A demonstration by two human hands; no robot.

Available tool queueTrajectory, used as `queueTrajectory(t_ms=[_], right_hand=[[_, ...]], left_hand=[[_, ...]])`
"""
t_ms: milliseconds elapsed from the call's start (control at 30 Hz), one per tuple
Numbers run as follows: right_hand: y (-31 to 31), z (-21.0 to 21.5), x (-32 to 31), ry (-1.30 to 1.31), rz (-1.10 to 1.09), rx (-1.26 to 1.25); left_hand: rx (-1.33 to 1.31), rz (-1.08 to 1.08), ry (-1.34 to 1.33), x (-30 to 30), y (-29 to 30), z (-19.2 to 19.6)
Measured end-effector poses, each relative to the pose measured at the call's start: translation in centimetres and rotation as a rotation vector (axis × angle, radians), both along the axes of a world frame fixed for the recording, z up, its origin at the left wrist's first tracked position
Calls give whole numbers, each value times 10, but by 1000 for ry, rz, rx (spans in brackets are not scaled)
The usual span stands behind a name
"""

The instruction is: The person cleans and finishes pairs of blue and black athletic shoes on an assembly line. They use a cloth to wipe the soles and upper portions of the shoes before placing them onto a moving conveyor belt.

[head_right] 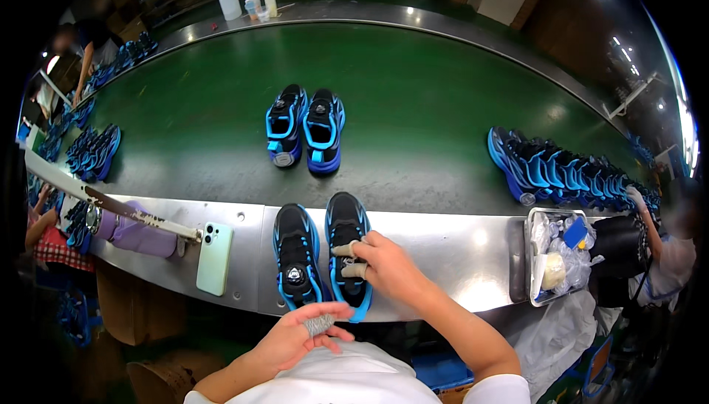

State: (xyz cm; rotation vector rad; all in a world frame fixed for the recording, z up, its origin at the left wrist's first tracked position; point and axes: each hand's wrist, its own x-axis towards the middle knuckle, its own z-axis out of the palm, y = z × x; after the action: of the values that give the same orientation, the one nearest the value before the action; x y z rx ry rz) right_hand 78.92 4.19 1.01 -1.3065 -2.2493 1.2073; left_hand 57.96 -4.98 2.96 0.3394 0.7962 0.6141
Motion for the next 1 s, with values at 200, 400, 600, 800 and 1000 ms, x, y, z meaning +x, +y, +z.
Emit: queueTrajectory(t_ms=[200, 400, 600, 800, 1000], right_hand=[[3, -6, 30, 159, -246, 60], [-52, -103, 17, 344, -532, -93], [-46, -70, 34, 445, -674, 185], [96, -91, 115, 289, -821, 420], [168, -90, 115, 39, -970, -33]], left_hand=[[1015, -88, 963, -49, -11, 5], [1306, -513, 1207, 5, -10, -46], [1581, -159, 1024, 50, 49, -80], [1497, -268, 980, 134, 225, -83], [1435, -308, 1106, 139, 263, -117]])
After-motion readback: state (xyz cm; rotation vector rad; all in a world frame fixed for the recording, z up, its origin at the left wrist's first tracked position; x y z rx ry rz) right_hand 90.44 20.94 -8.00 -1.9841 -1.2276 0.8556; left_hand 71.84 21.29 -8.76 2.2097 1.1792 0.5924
